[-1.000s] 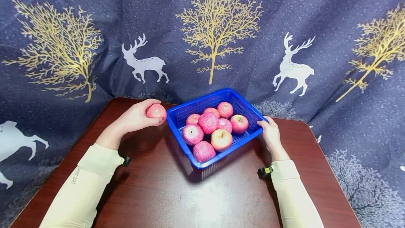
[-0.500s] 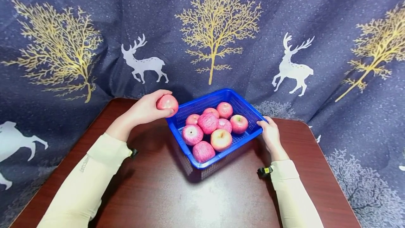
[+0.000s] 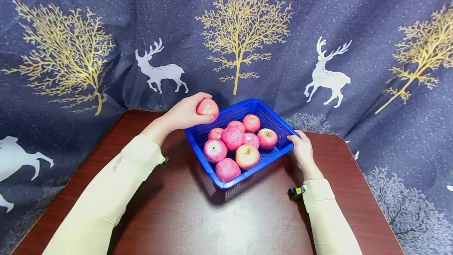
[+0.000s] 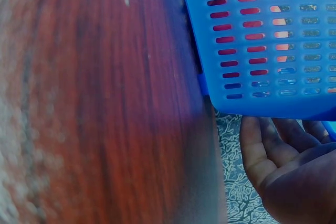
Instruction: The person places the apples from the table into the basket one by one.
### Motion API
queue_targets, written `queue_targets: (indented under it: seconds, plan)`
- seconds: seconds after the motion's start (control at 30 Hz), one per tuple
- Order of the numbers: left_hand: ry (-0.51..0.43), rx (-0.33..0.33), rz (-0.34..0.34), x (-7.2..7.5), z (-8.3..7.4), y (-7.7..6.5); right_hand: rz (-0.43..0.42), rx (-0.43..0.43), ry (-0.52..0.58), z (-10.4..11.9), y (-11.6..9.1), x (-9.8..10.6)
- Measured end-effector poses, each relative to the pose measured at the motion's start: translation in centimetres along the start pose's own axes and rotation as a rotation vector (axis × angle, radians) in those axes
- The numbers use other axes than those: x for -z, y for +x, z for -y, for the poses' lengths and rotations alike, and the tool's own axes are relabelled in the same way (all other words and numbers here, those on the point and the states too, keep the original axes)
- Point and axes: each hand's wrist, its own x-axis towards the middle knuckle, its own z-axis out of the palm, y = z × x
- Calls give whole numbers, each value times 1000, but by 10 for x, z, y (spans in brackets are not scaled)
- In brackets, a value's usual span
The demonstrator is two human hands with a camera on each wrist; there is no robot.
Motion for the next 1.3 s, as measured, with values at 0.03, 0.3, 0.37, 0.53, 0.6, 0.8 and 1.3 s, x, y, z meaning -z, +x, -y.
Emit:
queue_targets:
  seconds: [0.03, 0.3, 0.37, 0.53, 0.6, 0.8, 1.3]
  plan:
    - [6, -9, 2, -2, -4, 4, -1, 2, -5, 0, 0, 0]
    - [39, -60, 42, -23, -32, 30, -5, -3, -30, 3, 0, 0]
    - [34, -55, 48, -27, -36, 34, -5, -1, -39, 4, 0, 0]
    - [19, -52, 65, -37, -45, 43, -4, 12, -48, 5, 1, -3]
    - [5, -58, 76, -41, -48, 48, -5, 13, -48, 5, 1, -3]
    - [-16, -100, 119, -57, -57, 62, -1, 8, -50, 4, 1, -1]
    - [-126, -109, 202, -85, -65, 82, 4, 10, -37, 1, -1, 0]
